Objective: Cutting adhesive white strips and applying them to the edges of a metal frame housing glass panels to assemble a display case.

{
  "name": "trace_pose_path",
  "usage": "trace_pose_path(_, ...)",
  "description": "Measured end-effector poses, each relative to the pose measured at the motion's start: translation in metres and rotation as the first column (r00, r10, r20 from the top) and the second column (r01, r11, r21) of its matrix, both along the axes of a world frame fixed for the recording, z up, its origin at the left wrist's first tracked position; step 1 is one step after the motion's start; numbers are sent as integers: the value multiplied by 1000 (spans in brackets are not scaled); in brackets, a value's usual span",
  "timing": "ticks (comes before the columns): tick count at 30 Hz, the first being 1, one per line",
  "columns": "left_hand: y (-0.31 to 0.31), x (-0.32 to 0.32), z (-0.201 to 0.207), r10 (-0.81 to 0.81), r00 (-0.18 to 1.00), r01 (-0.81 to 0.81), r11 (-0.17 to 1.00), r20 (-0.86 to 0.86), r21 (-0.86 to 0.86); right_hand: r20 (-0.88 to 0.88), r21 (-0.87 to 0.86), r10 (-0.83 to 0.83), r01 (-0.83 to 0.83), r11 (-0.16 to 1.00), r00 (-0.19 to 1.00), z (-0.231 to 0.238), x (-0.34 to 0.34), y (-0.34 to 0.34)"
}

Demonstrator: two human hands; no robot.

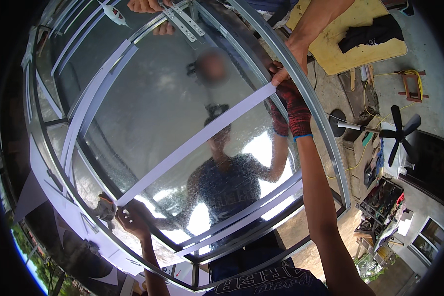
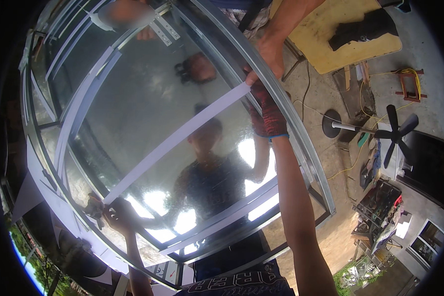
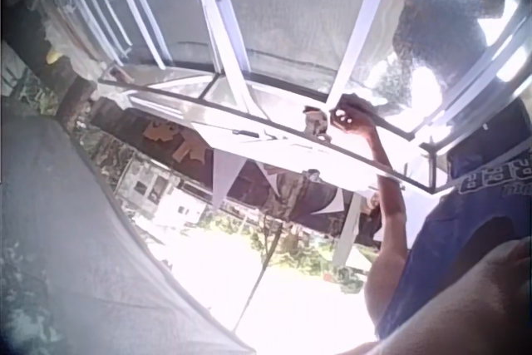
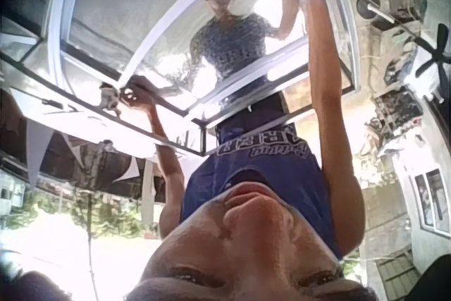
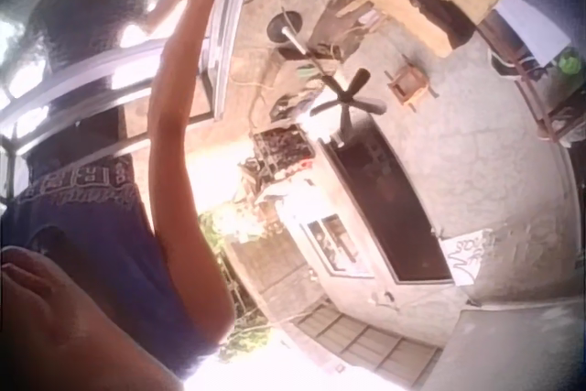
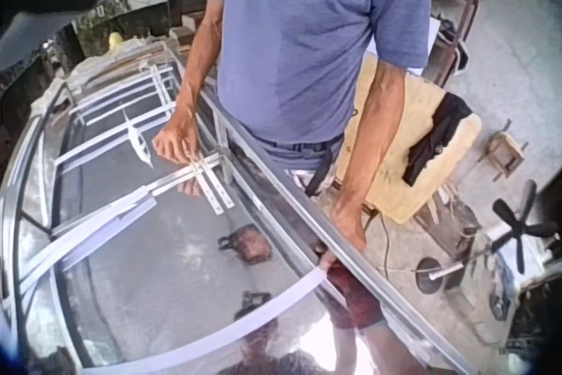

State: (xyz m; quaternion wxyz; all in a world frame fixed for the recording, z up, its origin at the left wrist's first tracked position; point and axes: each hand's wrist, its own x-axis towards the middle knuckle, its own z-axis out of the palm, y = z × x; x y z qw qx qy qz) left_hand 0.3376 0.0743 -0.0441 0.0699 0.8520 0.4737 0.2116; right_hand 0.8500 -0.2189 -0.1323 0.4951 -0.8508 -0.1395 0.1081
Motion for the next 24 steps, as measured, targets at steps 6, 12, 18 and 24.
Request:
trace_pose_path(6, 0, -2, -12, 51, 998, -49, 997, 39, -51, -245, 72, -129, 150, 986, 961, 64, -12, 16)
trace_pose_path(12, -3, 8, -12, 20, 994, -8, 994, 106, -106, -262, 66, -158, 181, 981, 952, 77, -10, 14)
trace_pose_path(18, 4, 4, -22, -8, 986, 28, 993, 168, -113, -293, 69, -155, 183, 981, 944, 90, -8, 17)
trace_pose_path(24, 3, -13, -29, 278, 905, -147, 915, 322, -376, -301, 385, 42, 81, 919, 953, 60, 2, -3)
